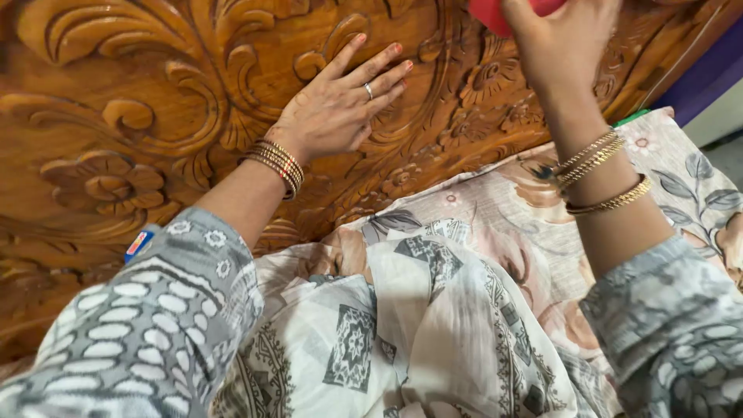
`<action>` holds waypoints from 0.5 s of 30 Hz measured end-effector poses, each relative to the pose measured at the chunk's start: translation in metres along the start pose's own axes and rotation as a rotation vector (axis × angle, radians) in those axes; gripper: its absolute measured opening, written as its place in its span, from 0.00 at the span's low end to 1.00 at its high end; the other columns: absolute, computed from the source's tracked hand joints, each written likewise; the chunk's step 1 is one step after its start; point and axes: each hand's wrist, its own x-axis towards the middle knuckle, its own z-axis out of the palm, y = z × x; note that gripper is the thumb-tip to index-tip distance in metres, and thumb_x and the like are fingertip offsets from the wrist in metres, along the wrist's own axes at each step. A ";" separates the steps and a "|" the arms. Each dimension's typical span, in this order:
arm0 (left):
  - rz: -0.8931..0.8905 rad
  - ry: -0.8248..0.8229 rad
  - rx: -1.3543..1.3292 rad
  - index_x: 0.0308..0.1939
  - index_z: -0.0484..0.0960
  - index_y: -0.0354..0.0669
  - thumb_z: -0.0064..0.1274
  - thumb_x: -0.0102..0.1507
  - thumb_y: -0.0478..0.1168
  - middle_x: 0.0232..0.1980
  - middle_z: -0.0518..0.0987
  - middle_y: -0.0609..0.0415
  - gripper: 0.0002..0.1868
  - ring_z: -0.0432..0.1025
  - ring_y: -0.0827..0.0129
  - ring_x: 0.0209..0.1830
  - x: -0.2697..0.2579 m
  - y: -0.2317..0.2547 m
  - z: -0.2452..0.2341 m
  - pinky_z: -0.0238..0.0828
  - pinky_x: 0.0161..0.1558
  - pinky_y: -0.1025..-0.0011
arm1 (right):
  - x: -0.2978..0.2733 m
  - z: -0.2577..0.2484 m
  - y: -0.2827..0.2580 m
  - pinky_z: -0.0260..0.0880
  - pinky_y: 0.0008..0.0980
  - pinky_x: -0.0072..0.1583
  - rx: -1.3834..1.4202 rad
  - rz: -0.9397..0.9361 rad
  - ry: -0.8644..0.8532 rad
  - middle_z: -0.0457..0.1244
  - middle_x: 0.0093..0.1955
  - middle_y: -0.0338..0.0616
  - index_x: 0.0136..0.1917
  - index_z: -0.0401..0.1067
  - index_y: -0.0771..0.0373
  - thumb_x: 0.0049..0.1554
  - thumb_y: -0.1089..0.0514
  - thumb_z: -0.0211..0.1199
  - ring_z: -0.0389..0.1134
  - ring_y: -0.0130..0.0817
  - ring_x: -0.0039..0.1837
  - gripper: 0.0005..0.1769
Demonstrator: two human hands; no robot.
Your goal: The person sprays a blue cleaning solution onto a pink sponge and wipes the ornate wooden headboard. They repeatedly spray and wipe different sections of the carved wood surface.
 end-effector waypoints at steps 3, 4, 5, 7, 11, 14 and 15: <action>-0.012 0.012 0.008 0.73 0.74 0.50 0.49 0.65 0.47 0.83 0.58 0.58 0.30 0.42 0.66 0.85 -0.001 -0.003 0.003 0.29 0.82 0.53 | 0.000 0.014 -0.016 0.59 0.46 0.80 0.050 0.018 0.002 0.52 0.74 0.56 0.81 0.44 0.48 0.58 0.50 0.71 0.56 0.52 0.78 0.48; -0.012 -0.003 -0.031 0.73 0.74 0.50 0.50 0.66 0.47 0.84 0.58 0.58 0.29 0.42 0.66 0.86 0.000 -0.002 0.003 0.29 0.82 0.53 | -0.020 0.009 -0.027 0.60 0.47 0.79 0.083 0.032 -0.007 0.50 0.74 0.58 0.83 0.41 0.49 0.57 0.51 0.72 0.56 0.53 0.78 0.52; -0.013 -0.018 -0.070 0.72 0.73 0.50 0.51 0.67 0.46 0.84 0.58 0.59 0.28 0.42 0.66 0.86 0.002 -0.002 0.003 0.29 0.83 0.52 | -0.036 0.007 -0.038 0.61 0.50 0.79 0.106 0.054 -0.048 0.48 0.74 0.61 0.84 0.39 0.49 0.57 0.51 0.73 0.55 0.56 0.78 0.55; -0.050 -0.073 -0.167 0.71 0.73 0.46 0.52 0.63 0.46 0.83 0.59 0.56 0.31 0.42 0.65 0.86 0.003 0.002 -0.003 0.31 0.82 0.50 | -0.071 -0.002 -0.061 0.64 0.55 0.77 0.127 0.119 -0.162 0.46 0.75 0.66 0.85 0.38 0.49 0.58 0.49 0.77 0.56 0.61 0.76 0.58; -0.287 -0.017 -0.460 0.71 0.70 0.40 0.55 0.59 0.44 0.79 0.61 0.49 0.35 0.43 0.59 0.83 0.022 0.032 -0.022 0.31 0.78 0.43 | -0.099 -0.028 -0.088 0.66 0.56 0.68 0.073 0.372 -0.360 0.50 0.67 0.62 0.85 0.41 0.46 0.53 0.45 0.75 0.60 0.61 0.68 0.59; -0.409 0.084 -0.500 0.71 0.68 0.40 0.55 0.55 0.43 0.79 0.59 0.47 0.39 0.43 0.59 0.81 0.048 0.054 -0.037 0.27 0.74 0.36 | -0.097 -0.048 -0.089 0.67 0.55 0.68 0.090 0.417 -0.382 0.50 0.66 0.62 0.85 0.44 0.46 0.51 0.46 0.73 0.60 0.62 0.68 0.57; -0.431 0.156 -0.506 0.73 0.66 0.41 0.55 0.57 0.43 0.79 0.60 0.47 0.38 0.45 0.58 0.81 0.057 0.053 -0.041 0.28 0.75 0.36 | -0.093 -0.052 -0.090 0.67 0.55 0.68 0.103 0.411 -0.372 0.50 0.66 0.63 0.85 0.44 0.46 0.51 0.47 0.72 0.60 0.62 0.69 0.57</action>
